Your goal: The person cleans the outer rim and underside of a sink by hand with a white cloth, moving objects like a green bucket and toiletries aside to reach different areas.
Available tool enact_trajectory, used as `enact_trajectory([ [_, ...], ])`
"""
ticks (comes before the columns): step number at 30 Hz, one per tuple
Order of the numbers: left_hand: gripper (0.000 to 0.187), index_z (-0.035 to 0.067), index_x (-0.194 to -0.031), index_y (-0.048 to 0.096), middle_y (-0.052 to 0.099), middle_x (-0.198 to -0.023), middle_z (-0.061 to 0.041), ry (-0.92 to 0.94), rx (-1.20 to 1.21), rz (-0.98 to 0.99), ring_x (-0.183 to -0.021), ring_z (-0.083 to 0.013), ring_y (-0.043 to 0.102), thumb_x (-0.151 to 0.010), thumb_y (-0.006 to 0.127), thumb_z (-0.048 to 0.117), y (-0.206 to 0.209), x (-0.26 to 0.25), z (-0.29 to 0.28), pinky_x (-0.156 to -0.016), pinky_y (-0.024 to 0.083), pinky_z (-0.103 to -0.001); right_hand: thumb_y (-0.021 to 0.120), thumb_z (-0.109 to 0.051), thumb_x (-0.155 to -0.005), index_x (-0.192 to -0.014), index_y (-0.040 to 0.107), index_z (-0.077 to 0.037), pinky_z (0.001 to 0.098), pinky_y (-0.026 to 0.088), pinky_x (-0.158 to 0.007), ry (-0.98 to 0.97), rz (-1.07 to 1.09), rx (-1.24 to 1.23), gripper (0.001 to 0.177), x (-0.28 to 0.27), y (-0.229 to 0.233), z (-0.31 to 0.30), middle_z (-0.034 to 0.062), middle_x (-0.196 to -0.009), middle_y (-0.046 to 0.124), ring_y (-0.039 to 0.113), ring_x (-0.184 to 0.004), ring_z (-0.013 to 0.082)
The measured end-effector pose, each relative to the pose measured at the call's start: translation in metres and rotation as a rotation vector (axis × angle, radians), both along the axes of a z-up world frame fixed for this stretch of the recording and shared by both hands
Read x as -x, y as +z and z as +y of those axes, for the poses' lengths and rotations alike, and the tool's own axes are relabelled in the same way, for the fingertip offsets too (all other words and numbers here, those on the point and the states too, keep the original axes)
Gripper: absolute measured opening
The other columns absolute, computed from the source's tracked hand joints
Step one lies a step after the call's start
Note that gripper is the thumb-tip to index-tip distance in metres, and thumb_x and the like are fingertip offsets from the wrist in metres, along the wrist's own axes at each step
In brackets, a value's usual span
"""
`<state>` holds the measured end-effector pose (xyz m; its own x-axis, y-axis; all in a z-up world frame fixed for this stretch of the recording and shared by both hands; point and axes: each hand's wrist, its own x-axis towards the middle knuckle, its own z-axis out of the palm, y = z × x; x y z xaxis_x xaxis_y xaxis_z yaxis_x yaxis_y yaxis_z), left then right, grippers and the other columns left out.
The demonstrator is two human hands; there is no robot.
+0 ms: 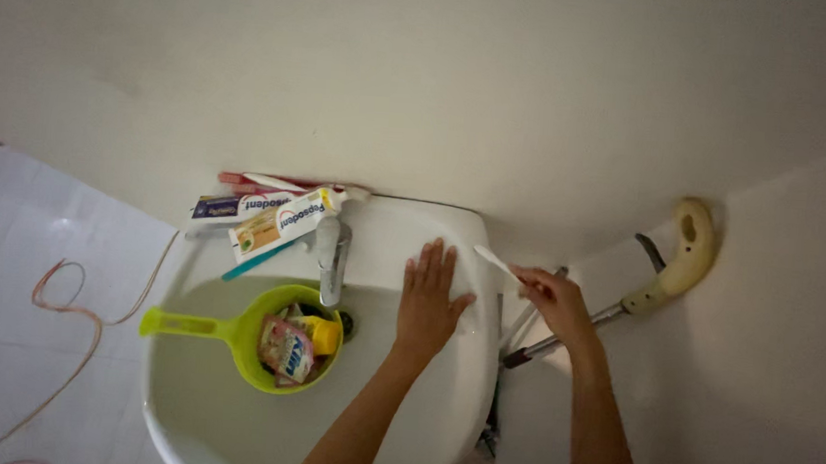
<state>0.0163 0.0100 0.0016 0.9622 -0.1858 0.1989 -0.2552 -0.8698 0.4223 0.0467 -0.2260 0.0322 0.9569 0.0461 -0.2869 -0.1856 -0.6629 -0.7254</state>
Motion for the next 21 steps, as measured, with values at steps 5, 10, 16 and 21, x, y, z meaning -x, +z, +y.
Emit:
enact_trajectory([
  [5, 0.085, 0.003, -0.160, 0.025, 0.017, -0.169, -0.018, -0.004, -0.006, -0.017, -0.157, -0.0332, 0.015, -0.098, 0.054, 0.055, -0.001, 0.004, 0.004, -0.125, 0.016, -0.052, 0.066, -0.015, -0.098, -0.133, 0.070, -0.019, 0.0290, 0.052, -0.073, 0.010, -0.265, -0.189, 0.035, -0.042, -0.019, 0.038, 0.0006, -0.101, 0.073, 0.061, -0.077, 0.0128],
  [10, 0.086, 0.005, -0.161, 0.025, 0.016, -0.169, -0.017, -0.043, -0.008, 0.012, -0.157, -0.0331, 0.014, -0.099, 0.053, 0.057, 0.000, 0.003, 0.012, -0.125, 0.016, -0.053, 0.066, -0.013, -0.095, -0.131, 0.071, -0.016, 0.0294, 0.055, -0.081, 0.027, -0.092, -0.172, 0.036, -0.010, -0.018, 0.011, 0.0019, -0.103, 0.076, 0.067, -0.087, 0.0114],
  [16, 0.091, 0.006, -0.160, 0.024, 0.014, -0.168, -0.017, -0.027, 0.009, 0.039, -0.155, -0.0344, 0.013, -0.094, 0.054, 0.061, 0.004, 0.004, 0.008, -0.122, 0.013, -0.055, 0.069, -0.016, -0.095, -0.129, 0.073, -0.017, 0.0310, 0.054, -0.077, 0.040, -0.019, -0.145, 0.035, 0.004, -0.003, 0.005, 0.0032, -0.095, 0.077, 0.064, -0.080, 0.0128],
  [21, 0.089, 0.005, -0.160, 0.023, 0.015, -0.170, -0.016, -0.031, -0.048, 0.028, -0.157, -0.0329, 0.014, -0.096, 0.052, 0.061, 0.000, 0.004, 0.010, -0.124, 0.013, -0.054, 0.063, -0.016, -0.097, -0.131, 0.072, -0.024, 0.0318, 0.051, -0.065, -0.016, -0.109, -0.085, 0.035, -0.024, 0.006, 0.064, -0.0025, -0.112, 0.074, 0.057, -0.064, 0.0170],
])
